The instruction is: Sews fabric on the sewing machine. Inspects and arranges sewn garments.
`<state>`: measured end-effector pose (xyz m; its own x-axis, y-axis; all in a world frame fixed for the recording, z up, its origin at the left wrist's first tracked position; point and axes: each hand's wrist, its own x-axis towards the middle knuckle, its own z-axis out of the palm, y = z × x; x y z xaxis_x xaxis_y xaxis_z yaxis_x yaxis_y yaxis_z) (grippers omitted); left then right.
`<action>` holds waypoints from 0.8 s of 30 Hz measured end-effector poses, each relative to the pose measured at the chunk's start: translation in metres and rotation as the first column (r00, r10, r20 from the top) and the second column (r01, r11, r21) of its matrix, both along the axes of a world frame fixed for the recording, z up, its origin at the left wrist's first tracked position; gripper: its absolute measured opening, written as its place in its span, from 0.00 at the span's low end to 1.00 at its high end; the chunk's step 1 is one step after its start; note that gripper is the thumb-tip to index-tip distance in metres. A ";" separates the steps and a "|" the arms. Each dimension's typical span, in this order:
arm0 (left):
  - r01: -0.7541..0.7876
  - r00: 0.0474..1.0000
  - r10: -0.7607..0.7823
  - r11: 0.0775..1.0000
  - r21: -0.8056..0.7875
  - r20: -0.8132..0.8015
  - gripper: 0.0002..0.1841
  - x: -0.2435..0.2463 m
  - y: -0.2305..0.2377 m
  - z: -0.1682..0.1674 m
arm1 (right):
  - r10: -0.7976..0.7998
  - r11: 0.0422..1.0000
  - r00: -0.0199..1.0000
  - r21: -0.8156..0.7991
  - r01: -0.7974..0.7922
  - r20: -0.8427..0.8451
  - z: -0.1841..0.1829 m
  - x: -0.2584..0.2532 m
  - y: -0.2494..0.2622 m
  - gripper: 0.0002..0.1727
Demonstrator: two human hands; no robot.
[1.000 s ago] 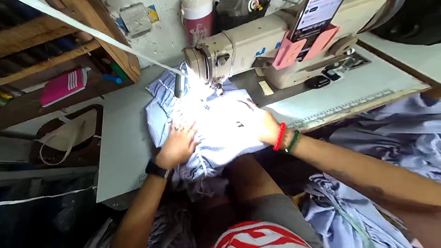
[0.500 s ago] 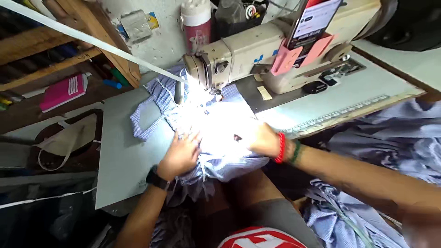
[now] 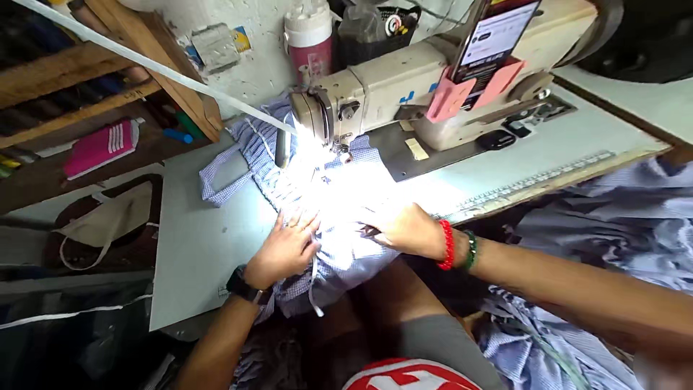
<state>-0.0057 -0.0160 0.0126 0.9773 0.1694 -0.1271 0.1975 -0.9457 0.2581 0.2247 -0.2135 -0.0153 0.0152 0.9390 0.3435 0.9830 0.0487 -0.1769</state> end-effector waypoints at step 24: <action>0.068 0.987 -0.077 0.995 0.071 0.138 0.26 -0.005 0.020 -0.014 | -0.133 0.990 0.991 -0.047 0.132 -0.031 -0.001 0.001 -0.007 0.08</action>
<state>-0.0109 0.0036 -0.0017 0.9946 0.1012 0.0214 0.0943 -0.9720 0.2152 0.2261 -0.2202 -0.0167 0.1513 0.9424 0.2984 0.9737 -0.0900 -0.2095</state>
